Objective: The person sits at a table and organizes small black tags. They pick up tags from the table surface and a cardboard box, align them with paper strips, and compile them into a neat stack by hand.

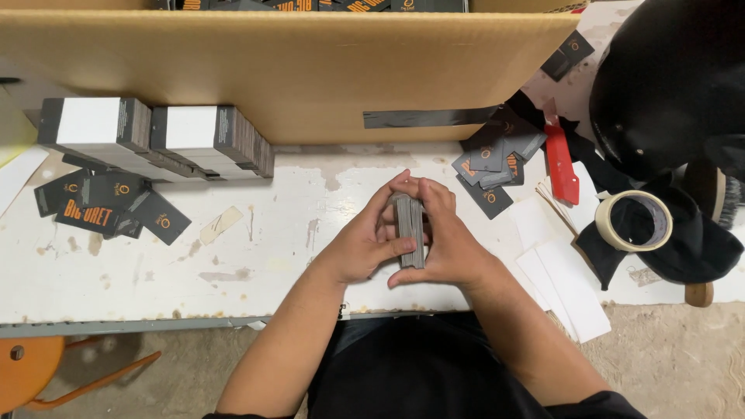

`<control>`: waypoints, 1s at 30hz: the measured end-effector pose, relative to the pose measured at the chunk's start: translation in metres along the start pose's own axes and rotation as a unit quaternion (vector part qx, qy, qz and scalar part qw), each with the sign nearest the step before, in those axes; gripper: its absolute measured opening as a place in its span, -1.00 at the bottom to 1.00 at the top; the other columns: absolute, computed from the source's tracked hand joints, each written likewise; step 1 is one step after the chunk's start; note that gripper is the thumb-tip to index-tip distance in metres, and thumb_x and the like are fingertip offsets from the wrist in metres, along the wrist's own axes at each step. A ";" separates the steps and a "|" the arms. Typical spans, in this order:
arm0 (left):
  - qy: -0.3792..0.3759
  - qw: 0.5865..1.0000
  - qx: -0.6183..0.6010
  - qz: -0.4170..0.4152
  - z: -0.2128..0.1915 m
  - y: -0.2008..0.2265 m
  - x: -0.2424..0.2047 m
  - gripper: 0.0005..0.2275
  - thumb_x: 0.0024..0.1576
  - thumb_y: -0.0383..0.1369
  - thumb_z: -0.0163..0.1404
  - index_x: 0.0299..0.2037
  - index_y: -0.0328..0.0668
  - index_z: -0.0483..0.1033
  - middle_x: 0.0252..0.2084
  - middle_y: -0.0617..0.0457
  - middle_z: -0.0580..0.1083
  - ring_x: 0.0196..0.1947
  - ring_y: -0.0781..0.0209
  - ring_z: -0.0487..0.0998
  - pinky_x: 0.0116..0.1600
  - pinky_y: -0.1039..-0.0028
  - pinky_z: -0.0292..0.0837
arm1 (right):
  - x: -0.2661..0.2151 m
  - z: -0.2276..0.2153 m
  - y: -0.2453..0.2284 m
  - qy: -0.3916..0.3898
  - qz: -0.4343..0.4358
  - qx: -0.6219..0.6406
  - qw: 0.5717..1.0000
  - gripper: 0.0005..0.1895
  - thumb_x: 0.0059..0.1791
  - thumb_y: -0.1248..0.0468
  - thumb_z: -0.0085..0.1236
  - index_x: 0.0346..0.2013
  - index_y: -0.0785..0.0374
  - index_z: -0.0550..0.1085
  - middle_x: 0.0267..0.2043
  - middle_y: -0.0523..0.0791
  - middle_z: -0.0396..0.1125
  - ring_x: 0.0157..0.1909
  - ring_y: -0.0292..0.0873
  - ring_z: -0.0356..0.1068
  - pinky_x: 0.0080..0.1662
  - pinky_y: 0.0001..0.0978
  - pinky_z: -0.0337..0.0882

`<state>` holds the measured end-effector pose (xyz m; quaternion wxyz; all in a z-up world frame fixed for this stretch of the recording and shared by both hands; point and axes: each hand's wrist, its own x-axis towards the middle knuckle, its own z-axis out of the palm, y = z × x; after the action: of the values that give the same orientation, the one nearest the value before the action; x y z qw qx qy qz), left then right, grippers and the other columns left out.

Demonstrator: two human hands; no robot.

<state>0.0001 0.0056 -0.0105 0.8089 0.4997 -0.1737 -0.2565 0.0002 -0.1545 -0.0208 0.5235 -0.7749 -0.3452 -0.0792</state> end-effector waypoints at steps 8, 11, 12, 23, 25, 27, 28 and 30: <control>-0.004 1.000 0.002 -0.012 -0.006 -0.011 -0.001 -0.23 -0.06 -0.54 -0.01 0.25 -0.02 -0.34 -0.02 -0.25 0.26 -0.10 -0.02 0.40 -0.09 0.33 0.44 | -0.003 0.002 0.006 -0.013 -0.003 -0.032 0.999 0.37 -0.58 -0.21 0.32 0.24 0.11 -0.31 0.12 -0.03 0.07 0.16 0.01 -0.10 0.09 -0.19 -0.14; 0.007 1.000 -0.017 -0.006 -0.002 -0.010 0.000 -0.26 -0.05 -0.54 -0.02 0.25 -0.05 -0.28 0.03 -0.24 0.23 -0.08 0.01 0.38 -0.08 0.35 0.43 | 0.000 0.002 0.002 -0.012 0.002 -0.046 0.999 0.37 -0.57 -0.23 0.31 0.24 0.10 -0.32 0.14 -0.04 0.04 0.16 0.01 -0.12 0.09 -0.19 -0.16; 0.012 1.000 -0.028 -0.002 -0.001 -0.009 0.000 -0.29 -0.05 -0.52 -0.02 0.25 -0.06 -0.24 0.06 -0.23 0.21 -0.06 0.04 0.37 -0.07 0.36 0.42 | 0.002 0.003 0.000 -0.013 0.007 -0.056 0.998 0.38 -0.57 -0.24 0.30 0.24 0.08 -0.33 0.17 -0.05 0.01 0.17 0.00 -0.15 0.09 -0.19 -0.18; 0.131 0.983 -0.124 0.034 0.002 -0.006 0.001 -0.55 0.05 -0.48 -0.21 0.16 -0.08 -0.02 -0.19 -0.04 0.24 -0.24 0.20 0.40 -0.23 0.41 0.52 | 0.008 -0.009 -0.020 0.124 0.022 -0.060 0.990 -0.80 -0.27 0.22 0.21 -0.41 0.14 0.43 -0.19 -0.09 0.22 -0.23 -0.10 0.16 -0.22 -0.37 0.19; 0.140 0.981 -0.129 0.041 0.002 -0.007 0.001 -0.57 0.05 -0.48 -0.22 0.15 -0.08 0.01 -0.19 -0.04 0.24 -0.25 0.21 0.39 -0.24 0.42 0.52 | 0.009 -0.007 -0.020 0.126 0.022 -0.051 0.990 -0.89 -0.27 0.28 0.20 -0.48 0.15 0.46 -0.25 -0.09 0.27 -0.31 -0.12 0.21 -0.29 -0.40 0.22; 0.156 0.976 -0.135 0.062 0.000 -0.010 0.001 -0.57 0.02 -0.53 -0.22 0.13 -0.12 0.05 -0.22 -0.04 0.24 -0.27 0.22 0.40 -0.27 0.46 0.54 | 0.011 -0.006 -0.024 0.121 0.045 -0.025 0.991 -0.89 -0.27 0.33 0.18 -0.47 0.19 0.47 -0.32 -0.09 0.30 -0.37 -0.15 0.27 -0.35 -0.44 0.26; 0.158 0.976 -0.135 0.064 -0.003 -0.013 0.002 -0.57 0.02 -0.53 -0.22 0.13 -0.12 0.05 -0.22 -0.04 0.24 -0.27 0.22 0.40 -0.27 0.46 0.54 | 0.013 -0.006 -0.028 0.119 0.044 -0.024 0.992 -0.89 -0.27 0.33 0.18 -0.47 0.19 0.47 -0.32 -0.09 0.30 -0.37 -0.15 0.27 -0.35 -0.44 0.26; 0.153 0.982 -0.077 0.085 -0.010 -0.018 0.003 -0.54 -0.04 -0.55 -0.15 0.10 -0.17 0.06 -0.23 -0.10 0.26 -0.28 0.20 0.39 -0.31 0.48 0.54 | 0.017 -0.005 -0.036 0.121 0.038 -0.015 0.992 -0.91 -0.26 0.40 0.14 -0.47 0.26 0.46 -0.37 -0.02 0.31 -0.40 -0.08 0.32 -0.31 -0.34 0.32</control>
<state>0.0039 0.0043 -0.0315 0.8808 0.4528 -0.0692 -0.1203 -0.0074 -0.1437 0.0171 0.5527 -0.7799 -0.2480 -0.1573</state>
